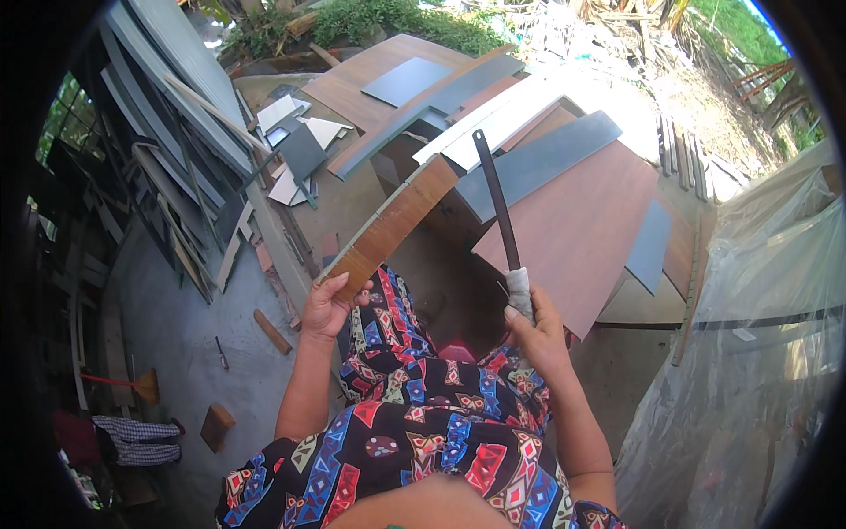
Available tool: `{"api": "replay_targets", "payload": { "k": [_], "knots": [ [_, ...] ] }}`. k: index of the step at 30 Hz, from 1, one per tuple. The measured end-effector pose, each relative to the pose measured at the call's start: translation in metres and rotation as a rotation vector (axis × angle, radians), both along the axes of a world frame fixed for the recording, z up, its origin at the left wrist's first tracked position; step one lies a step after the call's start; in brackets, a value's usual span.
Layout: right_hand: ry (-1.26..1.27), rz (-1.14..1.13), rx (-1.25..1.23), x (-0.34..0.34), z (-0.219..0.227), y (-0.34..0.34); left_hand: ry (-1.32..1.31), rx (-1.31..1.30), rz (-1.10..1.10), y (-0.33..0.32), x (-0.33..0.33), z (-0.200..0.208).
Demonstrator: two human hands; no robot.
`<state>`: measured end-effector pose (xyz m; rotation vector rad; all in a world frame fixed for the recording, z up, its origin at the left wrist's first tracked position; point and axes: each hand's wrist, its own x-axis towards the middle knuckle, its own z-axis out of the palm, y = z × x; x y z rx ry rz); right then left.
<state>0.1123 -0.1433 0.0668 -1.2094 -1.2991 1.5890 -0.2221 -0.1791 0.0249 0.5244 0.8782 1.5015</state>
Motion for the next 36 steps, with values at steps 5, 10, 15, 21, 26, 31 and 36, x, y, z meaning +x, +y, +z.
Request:
{"api": "replay_targets", "payload": {
  "k": [5, 10, 15, 21, 26, 31, 36],
  "knots": [
    [-0.158, -0.053, 0.157, 0.009, -0.009, -0.001, 0.194, 0.002, -0.116, 0.023, 0.019, -0.006],
    [-0.340, -0.120, 0.279, 0.029, -0.017, -0.003, 0.276, 0.024, -0.235, 0.055, 0.053, -0.016],
    [-0.486, -0.172, 0.427, 0.040, -0.023, -0.005, 0.370, 0.063, -0.333, 0.074, 0.075, -0.034],
    [-0.543, -0.186, 0.424, 0.046, -0.044, -0.005, 0.464, 0.054, -0.371, 0.076, 0.080, -0.030],
    [-0.531, -0.203, 0.529, 0.045, -0.053, -0.003, 0.506, 0.012, -0.356, 0.077, 0.082, -0.033],
    [-0.590, -0.156, 0.484, 0.041, -0.043, -0.009, 0.519, 0.019, -0.342, 0.077, 0.078, -0.041],
    [-0.722, -0.160, 0.548, 0.039, -0.040, -0.010, 0.526, 0.039, -0.346, 0.079, 0.078, -0.043]
  ]
}}
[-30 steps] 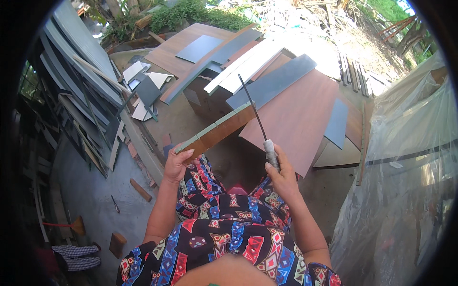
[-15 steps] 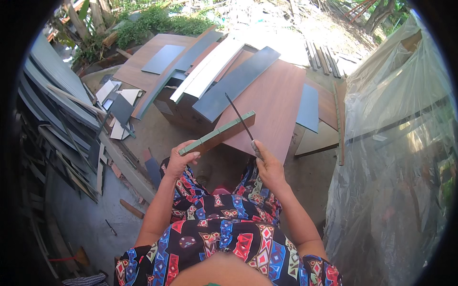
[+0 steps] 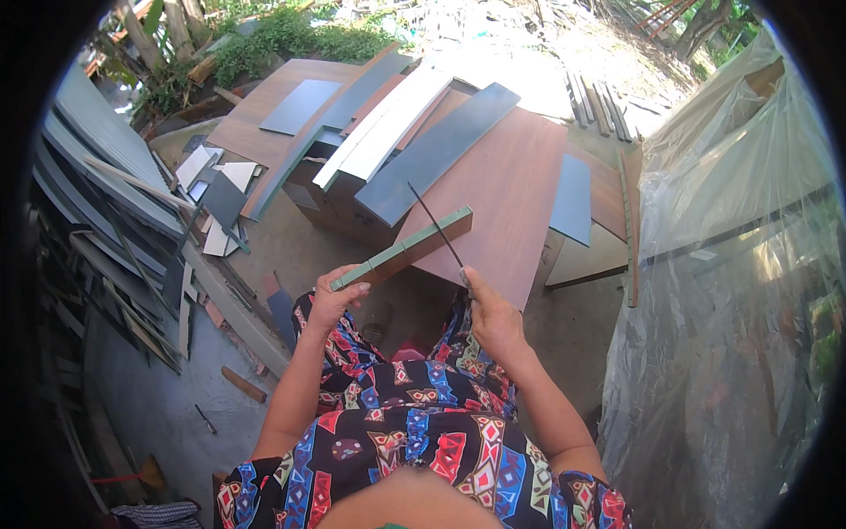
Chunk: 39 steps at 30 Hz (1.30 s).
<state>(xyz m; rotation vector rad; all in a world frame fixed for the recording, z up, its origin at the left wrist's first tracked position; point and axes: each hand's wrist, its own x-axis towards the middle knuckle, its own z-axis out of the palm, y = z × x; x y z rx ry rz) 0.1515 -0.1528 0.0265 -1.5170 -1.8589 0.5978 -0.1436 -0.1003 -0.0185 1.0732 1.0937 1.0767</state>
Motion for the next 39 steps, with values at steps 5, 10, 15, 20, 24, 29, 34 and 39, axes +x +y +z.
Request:
{"api": "replay_targets", "payload": {
  "k": [5, 10, 15, 20, 24, 29, 34, 39],
  "knots": [
    [-0.194, -0.008, -0.016, -0.001, 0.000, -0.001, 0.074, -0.013, -0.118, 0.011, -0.012, 0.012],
    [-0.206, -0.028, -0.044, -0.003, -0.005, -0.004, 0.340, 0.011, -0.346, 0.027, -0.011, 0.048],
    [-0.182, -0.035, 0.000, -0.004, -0.017, -0.004, 0.977, 0.340, -0.409, 0.037, 0.034, 0.076],
    [-0.217, -0.047, -0.063, -0.007, -0.011, -0.006, 1.272, 0.477, -0.289, 0.051, 0.092, 0.063],
    [-0.187, -0.050, -0.183, -0.010, -0.009, -0.005, 1.305, 0.488, -0.203, 0.056, 0.103, 0.044],
    [-0.187, -0.055, -0.197, -0.011, -0.006, -0.005, 1.314, 0.553, -0.144, 0.059, 0.105, 0.038],
    [-0.198, -0.048, -0.155, -0.002, -0.006, -0.016, 1.295, 0.567, -0.148, 0.067, 0.116, 0.038],
    [-0.232, -0.091, -0.133, 0.022, -0.003, -0.039, 1.256, 0.527, -0.157, 0.085, 0.131, 0.038]
  ]
}}
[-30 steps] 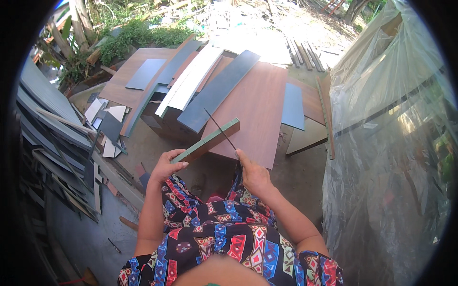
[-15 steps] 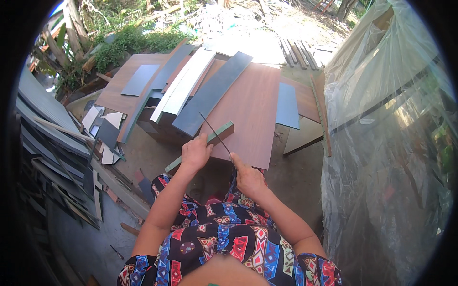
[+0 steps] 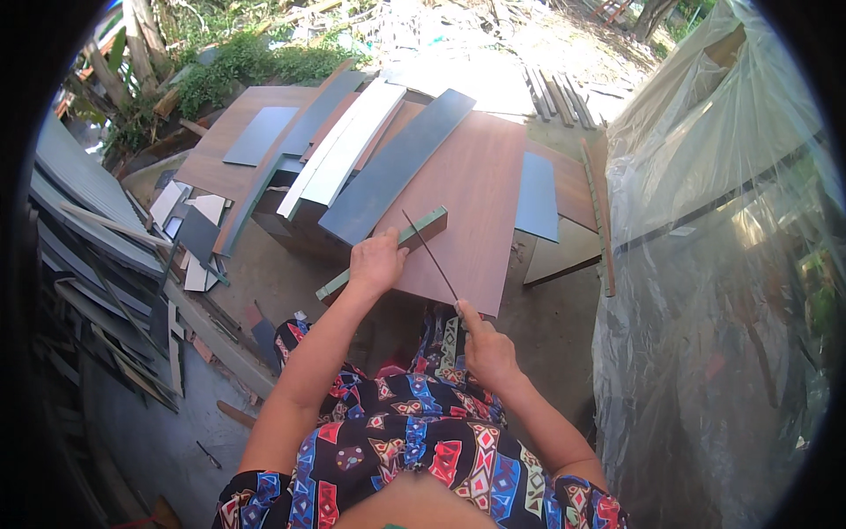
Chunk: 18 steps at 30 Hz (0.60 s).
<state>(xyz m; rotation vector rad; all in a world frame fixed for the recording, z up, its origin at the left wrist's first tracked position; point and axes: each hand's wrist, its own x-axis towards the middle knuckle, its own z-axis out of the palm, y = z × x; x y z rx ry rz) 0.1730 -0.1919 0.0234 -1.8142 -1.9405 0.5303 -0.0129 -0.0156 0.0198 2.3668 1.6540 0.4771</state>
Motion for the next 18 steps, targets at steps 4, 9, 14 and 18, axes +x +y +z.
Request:
{"api": "replay_targets", "payload": {
  "k": [4, 9, 14, 18],
  "knots": [
    [-0.013, -0.022, -0.006, 0.004, -0.003, -0.001, 0.026, 0.002, -0.005, 0.014, 0.005, -0.006],
    [0.011, -0.002, 0.075, -0.005, -0.002, 0.051, -0.009, -0.014, -0.037, 0.018, 0.005, -0.004],
    [-0.038, -0.008, 0.060, -0.020, -0.012, 0.110, -0.014, -0.020, -0.011, 0.020, 0.007, -0.003],
    [-0.013, 0.013, 0.111, -0.013, -0.013, 0.095, -0.018, -0.028, -0.010, 0.021, 0.005, -0.004]
  ]
}}
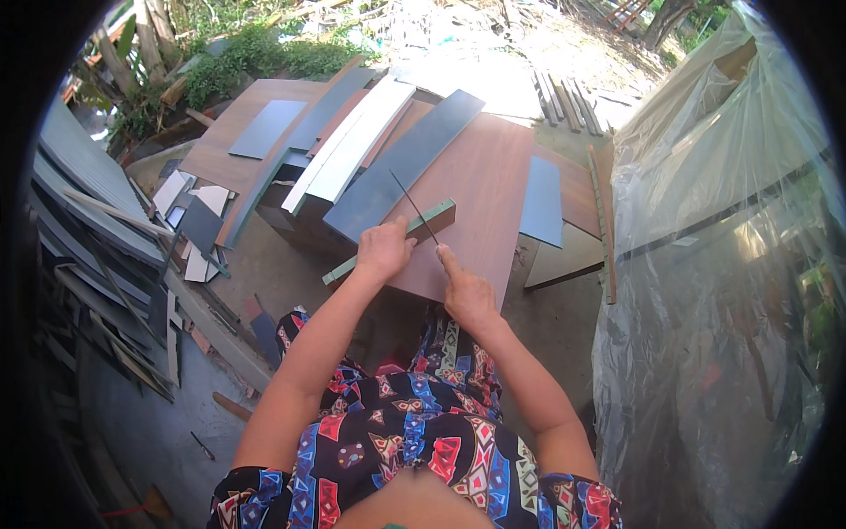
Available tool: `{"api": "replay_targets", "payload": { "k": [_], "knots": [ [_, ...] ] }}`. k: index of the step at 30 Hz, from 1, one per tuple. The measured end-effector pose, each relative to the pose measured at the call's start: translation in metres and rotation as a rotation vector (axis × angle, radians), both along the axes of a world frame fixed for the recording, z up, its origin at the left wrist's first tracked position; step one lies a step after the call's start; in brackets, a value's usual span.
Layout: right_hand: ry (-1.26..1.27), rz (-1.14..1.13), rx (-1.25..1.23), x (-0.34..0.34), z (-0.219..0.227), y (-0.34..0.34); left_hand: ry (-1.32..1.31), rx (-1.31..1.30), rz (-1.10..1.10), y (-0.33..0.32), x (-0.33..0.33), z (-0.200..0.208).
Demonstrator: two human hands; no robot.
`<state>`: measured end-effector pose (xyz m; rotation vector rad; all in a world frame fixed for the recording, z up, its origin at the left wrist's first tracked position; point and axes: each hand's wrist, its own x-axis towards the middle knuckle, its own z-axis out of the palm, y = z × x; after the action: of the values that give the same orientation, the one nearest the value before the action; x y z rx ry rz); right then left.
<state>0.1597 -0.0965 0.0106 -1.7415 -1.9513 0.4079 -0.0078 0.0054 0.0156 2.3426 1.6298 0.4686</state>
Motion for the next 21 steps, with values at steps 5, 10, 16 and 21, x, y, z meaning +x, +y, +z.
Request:
{"api": "replay_targets", "payload": {
  "k": [5, 10, 16, 21],
  "knots": [
    [-0.033, 0.012, -0.004, 0.025, -0.002, -0.082, -0.005, -0.005, 0.009, 0.005, -0.004, -0.003],
    [-0.023, -0.014, 0.005, 0.025, -0.004, -0.097, -0.009, -0.050, 0.004, 0.005, -0.005, 0.004],
    [-0.058, -0.004, 0.004, 0.000, 0.001, -0.017, 0.029, 0.009, -0.007, 0.005, -0.004, -0.004],
    [-0.013, -0.058, -0.057, -0.016, 0.002, 0.030, 0.039, 0.012, -0.003, 0.002, -0.001, -0.003]
  ]
}}
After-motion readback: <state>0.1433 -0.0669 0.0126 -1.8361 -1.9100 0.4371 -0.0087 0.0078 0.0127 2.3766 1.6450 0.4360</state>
